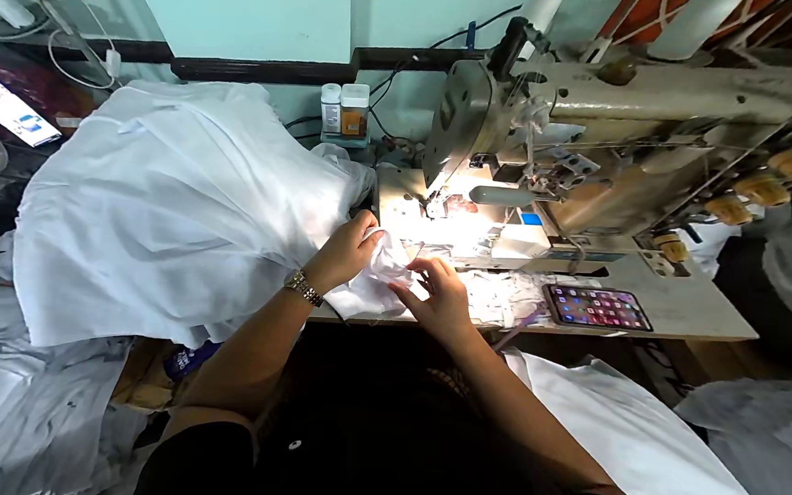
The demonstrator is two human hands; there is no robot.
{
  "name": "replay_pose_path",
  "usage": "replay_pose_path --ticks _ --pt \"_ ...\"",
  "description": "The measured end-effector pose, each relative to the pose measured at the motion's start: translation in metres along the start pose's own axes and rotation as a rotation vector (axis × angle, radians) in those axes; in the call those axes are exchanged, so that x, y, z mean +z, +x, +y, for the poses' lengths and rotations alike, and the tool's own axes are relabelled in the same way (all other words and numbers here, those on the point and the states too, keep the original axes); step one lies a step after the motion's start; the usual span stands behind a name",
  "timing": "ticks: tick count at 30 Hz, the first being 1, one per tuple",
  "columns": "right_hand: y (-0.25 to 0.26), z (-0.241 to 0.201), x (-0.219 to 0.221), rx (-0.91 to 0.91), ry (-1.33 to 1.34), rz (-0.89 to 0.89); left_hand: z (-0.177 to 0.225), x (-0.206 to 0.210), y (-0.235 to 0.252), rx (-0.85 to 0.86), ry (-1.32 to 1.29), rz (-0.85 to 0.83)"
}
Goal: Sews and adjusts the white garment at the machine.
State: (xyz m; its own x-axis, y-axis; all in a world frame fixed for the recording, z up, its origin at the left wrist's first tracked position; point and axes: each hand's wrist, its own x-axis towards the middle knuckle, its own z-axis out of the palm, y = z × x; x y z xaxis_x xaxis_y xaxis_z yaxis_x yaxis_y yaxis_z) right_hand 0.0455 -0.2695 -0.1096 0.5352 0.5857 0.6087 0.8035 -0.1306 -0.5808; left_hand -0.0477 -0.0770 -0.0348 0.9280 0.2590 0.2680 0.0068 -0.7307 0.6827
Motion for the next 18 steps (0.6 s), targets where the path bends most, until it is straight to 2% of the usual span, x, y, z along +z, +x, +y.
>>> replay_pose_path --ticks 4,8,11,13,15,18 --pt "-0.004 0.007 0.005 -0.004 -0.1 0.013 0.001 0.004 0.002 -0.005 -0.027 0.023" --pt "-0.006 0.018 0.001 0.015 -0.038 0.037 -0.001 0.003 0.002 0.004 -0.079 0.031" --pt "-0.005 0.019 -0.003 0.045 0.015 0.03 -0.006 0.0 0.003 -0.017 -0.14 -0.118" --pt "-0.005 0.017 -0.004 0.055 0.039 0.022 -0.008 0.001 0.006 -0.017 -0.072 -0.21" --pt "-0.006 0.017 -0.006 0.056 0.075 0.026 -0.009 0.004 0.006 0.033 -0.038 -0.207" --pt "-0.009 0.012 -0.007 0.047 0.106 0.044 -0.008 0.008 0.006 0.053 -0.12 -0.147"
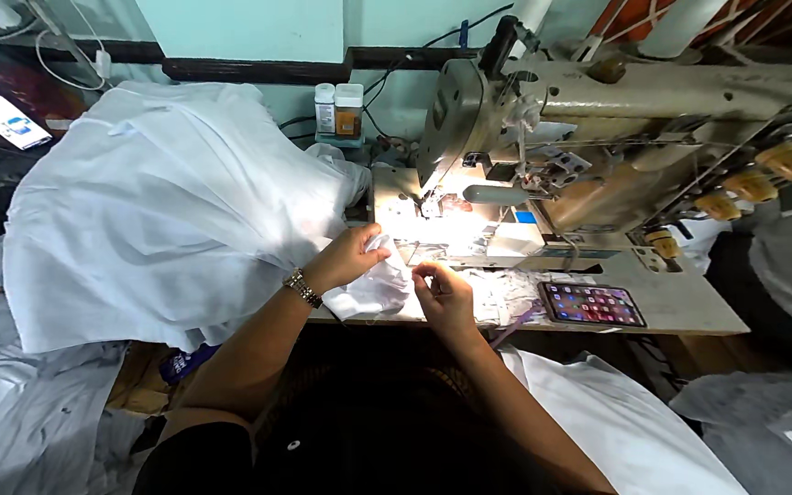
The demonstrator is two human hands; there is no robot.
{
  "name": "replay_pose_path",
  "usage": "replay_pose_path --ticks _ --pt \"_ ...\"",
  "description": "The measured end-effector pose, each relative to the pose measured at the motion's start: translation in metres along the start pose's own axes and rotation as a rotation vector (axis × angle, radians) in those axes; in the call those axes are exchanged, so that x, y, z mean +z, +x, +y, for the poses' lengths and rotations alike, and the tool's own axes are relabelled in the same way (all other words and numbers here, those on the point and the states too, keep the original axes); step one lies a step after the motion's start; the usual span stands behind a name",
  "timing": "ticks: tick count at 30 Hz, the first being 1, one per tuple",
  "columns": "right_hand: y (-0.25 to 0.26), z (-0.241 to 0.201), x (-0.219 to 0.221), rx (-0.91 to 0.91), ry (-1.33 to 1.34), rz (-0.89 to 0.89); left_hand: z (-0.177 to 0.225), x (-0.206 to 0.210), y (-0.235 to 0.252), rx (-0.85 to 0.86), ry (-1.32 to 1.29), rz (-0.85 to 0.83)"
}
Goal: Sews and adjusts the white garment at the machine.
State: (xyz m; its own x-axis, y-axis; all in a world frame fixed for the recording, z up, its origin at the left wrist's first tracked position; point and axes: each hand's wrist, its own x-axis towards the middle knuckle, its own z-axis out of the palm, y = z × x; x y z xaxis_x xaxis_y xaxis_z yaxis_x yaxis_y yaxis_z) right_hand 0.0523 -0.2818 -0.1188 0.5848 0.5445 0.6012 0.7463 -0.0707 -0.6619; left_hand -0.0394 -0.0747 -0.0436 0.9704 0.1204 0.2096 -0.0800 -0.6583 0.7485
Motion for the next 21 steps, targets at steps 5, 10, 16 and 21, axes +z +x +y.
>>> replay_pose_path --ticks 5,10,16,21 --pt "0.0 -0.007 0.007 -0.028 -0.012 0.009 0.008 0.005 0.0 -0.074 -0.086 0.058" --pt "0.003 -0.006 0.015 -0.028 -0.03 0.059 0.007 0.012 0.0 -0.106 -0.08 0.103" --pt "0.004 -0.003 0.012 -0.049 -0.061 0.04 0.003 0.015 0.0 -0.093 -0.059 0.133" --pt "0.007 -0.005 -0.001 0.056 0.035 -0.05 0.002 0.017 0.0 -0.091 -0.053 0.145"
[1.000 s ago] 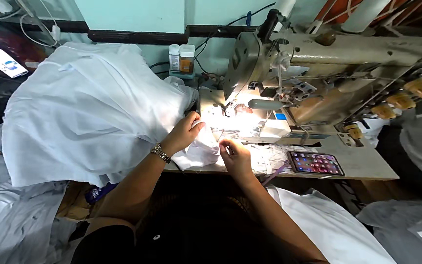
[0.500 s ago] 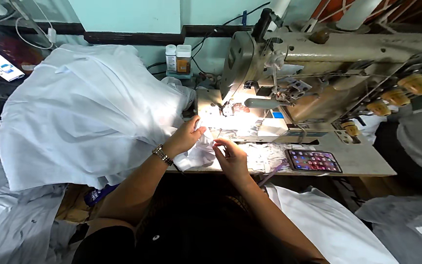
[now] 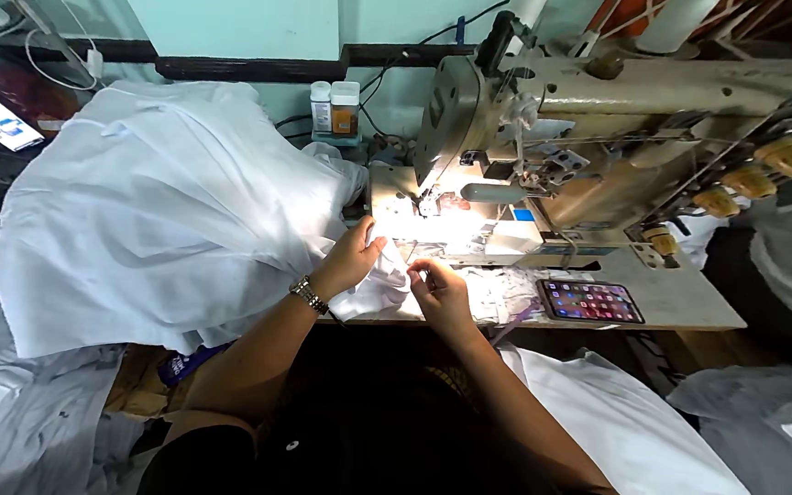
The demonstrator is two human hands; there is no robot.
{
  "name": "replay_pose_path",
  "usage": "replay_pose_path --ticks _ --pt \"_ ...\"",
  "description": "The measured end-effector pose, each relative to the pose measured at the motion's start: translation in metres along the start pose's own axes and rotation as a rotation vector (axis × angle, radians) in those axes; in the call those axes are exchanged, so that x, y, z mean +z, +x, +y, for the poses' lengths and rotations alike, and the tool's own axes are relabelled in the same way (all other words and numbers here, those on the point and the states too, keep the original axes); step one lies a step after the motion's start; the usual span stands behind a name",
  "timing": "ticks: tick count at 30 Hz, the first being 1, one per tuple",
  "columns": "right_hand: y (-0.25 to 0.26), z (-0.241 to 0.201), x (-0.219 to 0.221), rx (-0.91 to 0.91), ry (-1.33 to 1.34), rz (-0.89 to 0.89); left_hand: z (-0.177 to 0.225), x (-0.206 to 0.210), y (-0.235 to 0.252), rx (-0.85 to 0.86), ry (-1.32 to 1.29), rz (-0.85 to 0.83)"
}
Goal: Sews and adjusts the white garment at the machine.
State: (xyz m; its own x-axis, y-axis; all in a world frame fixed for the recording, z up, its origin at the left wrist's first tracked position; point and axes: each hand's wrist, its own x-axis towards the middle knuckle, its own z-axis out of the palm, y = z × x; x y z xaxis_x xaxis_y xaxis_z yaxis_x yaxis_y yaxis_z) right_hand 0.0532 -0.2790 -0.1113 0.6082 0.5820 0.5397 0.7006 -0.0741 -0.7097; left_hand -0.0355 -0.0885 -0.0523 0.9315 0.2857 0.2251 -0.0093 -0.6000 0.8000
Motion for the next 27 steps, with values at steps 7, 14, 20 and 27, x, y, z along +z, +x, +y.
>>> replay_pose_path --ticks 7,14,20,27 --pt "0.002 0.005 0.004 -0.061 -0.083 -0.014 -0.001 0.003 0.0 0.014 -0.018 0.001" --pt "0.002 0.001 -0.002 -0.07 -0.047 -0.024 0.002 0.003 -0.001 0.009 0.026 0.041" --pt "0.005 -0.022 -0.017 0.008 0.497 -0.135 0.012 0.013 -0.008 -0.013 0.137 0.076" --pt "-0.001 -0.024 -0.024 -0.061 -0.201 -0.263 0.002 0.003 -0.002 0.115 0.162 0.198"
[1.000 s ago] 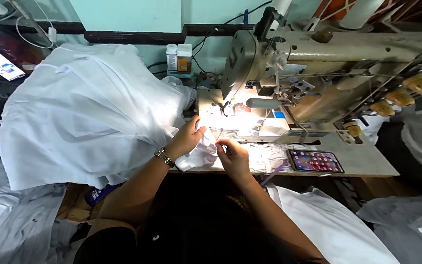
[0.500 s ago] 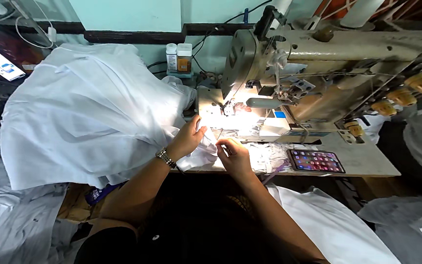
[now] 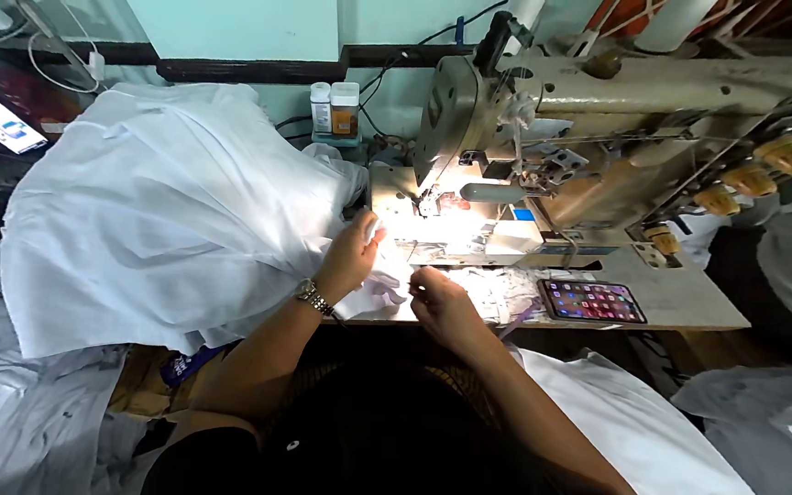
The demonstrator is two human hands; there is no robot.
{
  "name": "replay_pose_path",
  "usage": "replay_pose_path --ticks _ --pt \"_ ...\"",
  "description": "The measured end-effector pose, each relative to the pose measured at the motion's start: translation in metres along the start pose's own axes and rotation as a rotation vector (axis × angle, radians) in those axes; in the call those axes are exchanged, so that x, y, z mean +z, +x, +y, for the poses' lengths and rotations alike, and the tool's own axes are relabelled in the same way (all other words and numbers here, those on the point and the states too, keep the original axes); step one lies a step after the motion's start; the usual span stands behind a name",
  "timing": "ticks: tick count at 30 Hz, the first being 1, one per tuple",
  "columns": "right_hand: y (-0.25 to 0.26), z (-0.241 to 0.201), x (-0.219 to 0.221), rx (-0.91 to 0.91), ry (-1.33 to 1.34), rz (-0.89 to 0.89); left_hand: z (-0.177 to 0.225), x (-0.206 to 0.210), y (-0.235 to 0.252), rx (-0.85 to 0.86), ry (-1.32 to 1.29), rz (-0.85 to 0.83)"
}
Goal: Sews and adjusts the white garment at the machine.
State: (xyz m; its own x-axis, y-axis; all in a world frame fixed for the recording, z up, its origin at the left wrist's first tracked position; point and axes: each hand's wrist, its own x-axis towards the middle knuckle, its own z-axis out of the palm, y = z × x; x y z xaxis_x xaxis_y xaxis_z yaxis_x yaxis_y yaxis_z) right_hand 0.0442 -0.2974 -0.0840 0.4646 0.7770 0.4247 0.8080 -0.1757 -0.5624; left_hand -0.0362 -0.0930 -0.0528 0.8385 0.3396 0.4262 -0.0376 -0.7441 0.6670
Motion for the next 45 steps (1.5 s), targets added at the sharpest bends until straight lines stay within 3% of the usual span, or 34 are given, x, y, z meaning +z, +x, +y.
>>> replay_pose_path --ticks 2,5,12,21,30,37,45 --pt "-0.021 0.034 -0.007 0.105 -0.195 0.021 -0.001 -0.014 -0.002 -0.021 0.019 0.067" --pt "-0.05 0.059 -0.033 0.23 -0.312 0.021 0.001 -0.008 -0.009 -0.038 0.034 0.023" --pt "-0.092 0.062 -0.062 0.369 -0.393 -0.035 -0.005 0.007 -0.006 0.064 0.029 -0.066" --pt "-0.123 0.079 -0.068 0.425 -0.447 -0.049 -0.011 -0.019 -0.015 0.079 0.038 -0.034" --pt "-0.114 0.069 -0.083 0.508 -0.387 -0.073 -0.009 -0.028 -0.015 0.125 -0.042 -0.099" --pt "-0.053 0.036 -0.041 0.229 -0.043 0.017 -0.004 -0.024 -0.015 0.037 -0.135 -0.171" --pt "0.005 0.025 -0.006 -0.048 -0.143 0.118 -0.01 -0.022 -0.011 0.039 -0.155 -0.179"
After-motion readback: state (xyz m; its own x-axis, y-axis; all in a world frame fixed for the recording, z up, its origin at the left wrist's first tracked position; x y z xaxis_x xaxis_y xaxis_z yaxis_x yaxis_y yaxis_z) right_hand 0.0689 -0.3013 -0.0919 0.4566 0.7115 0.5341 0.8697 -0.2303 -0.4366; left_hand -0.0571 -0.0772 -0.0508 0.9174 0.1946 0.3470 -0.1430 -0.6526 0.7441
